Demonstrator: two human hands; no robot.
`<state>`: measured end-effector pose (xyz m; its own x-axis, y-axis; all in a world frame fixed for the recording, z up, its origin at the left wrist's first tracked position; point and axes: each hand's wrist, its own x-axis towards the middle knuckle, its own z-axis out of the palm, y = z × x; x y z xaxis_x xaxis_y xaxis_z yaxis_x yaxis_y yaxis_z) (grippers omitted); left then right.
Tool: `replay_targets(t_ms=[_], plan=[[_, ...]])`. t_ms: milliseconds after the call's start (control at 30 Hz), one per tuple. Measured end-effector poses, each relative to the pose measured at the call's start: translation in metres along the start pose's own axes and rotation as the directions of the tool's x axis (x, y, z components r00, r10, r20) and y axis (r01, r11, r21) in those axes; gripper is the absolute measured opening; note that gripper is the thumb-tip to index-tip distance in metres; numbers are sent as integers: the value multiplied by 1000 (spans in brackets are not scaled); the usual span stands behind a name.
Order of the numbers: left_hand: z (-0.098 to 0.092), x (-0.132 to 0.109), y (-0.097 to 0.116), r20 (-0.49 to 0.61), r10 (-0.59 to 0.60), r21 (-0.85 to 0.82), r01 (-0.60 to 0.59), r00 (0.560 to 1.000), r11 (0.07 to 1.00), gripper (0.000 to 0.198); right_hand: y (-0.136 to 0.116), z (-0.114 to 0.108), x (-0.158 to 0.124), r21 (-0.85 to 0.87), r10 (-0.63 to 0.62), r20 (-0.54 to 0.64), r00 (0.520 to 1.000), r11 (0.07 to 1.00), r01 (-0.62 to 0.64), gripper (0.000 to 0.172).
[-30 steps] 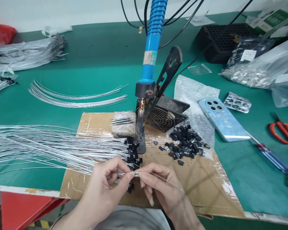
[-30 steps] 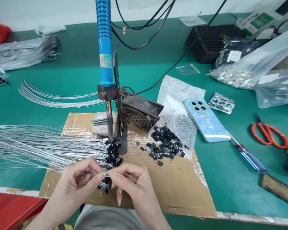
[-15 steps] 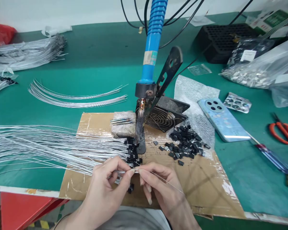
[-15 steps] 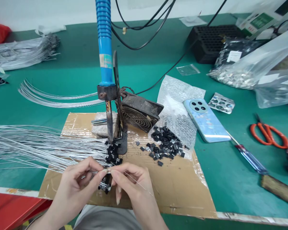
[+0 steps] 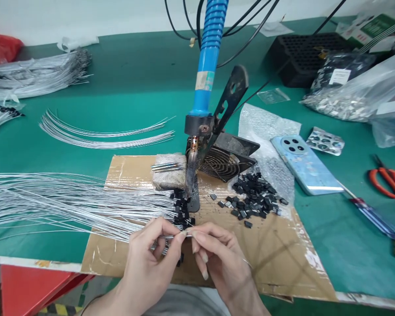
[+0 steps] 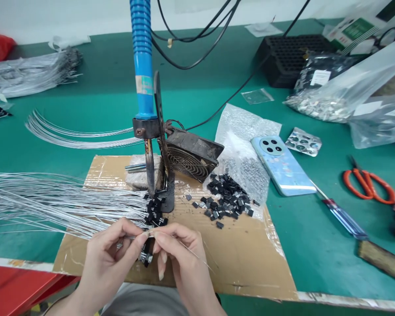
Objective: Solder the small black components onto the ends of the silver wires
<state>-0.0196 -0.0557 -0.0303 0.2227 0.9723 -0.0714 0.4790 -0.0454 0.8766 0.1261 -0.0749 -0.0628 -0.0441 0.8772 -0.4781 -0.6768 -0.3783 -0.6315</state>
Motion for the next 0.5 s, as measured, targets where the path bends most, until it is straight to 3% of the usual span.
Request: replay_targets(t_ms=[500], plan=[[2,4,6,58,-227,-278,234,972,932,26,1,3,-3,-14,-51,-9,999,999,51,19]])
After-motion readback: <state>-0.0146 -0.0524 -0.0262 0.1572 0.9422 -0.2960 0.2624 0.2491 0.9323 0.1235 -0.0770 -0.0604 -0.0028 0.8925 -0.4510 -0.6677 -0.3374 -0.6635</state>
